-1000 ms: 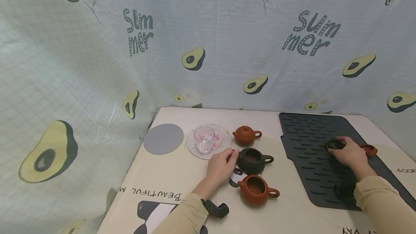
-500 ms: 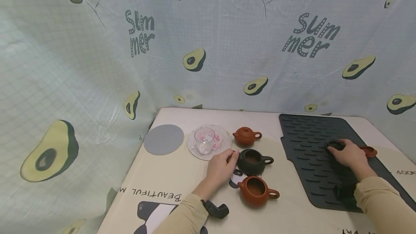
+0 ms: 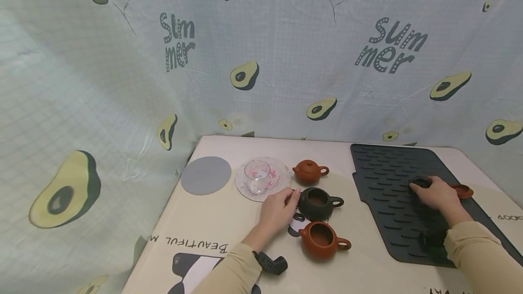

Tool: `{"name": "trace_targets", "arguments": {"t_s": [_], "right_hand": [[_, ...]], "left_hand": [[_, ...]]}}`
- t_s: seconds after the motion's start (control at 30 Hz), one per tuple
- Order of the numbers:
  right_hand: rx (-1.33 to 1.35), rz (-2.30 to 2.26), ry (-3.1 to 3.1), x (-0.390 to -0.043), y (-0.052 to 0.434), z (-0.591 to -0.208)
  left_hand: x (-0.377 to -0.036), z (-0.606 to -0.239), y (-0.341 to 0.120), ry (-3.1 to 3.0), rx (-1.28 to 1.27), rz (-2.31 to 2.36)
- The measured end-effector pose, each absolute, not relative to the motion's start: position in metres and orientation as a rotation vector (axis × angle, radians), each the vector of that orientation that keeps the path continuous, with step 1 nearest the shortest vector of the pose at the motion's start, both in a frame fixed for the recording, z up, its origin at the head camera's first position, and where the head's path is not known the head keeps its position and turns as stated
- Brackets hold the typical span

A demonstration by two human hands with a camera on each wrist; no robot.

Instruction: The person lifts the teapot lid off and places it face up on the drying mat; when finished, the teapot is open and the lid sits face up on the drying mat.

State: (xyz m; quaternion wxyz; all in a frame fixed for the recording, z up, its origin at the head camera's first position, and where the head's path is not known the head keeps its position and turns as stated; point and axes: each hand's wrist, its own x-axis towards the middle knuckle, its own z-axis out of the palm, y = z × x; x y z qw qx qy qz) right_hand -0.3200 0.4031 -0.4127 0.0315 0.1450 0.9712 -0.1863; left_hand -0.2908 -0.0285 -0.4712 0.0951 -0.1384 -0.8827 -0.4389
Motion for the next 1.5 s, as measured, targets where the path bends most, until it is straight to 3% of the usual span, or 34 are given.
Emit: {"name": "trace_targets", "arguments": {"t_s": [0.27, 0.63, 1.2, 1.5], "right_hand": [[0.475, -0.622, 3.042, -0.327, 0.387, -0.404], [0.205, -0.704, 3.156, -0.341, 0.347, -0.384], [-0.233, -0.941, 3.120, -0.346, 0.242, -0.357], [-0.400, -0.853, 3.057, -0.360, 0.192, -0.364]], "left_hand": [[-0.291, -0.470, -0.029, -2.617, -0.400, -1.277], [-0.291, -0.468, -0.029, -2.619, -0.380, -1.270], [-0.304, -0.453, -0.034, -2.716, -0.374, -1.325], [-0.327, -0.438, -0.023, -2.801, -0.370, -1.307]]}}
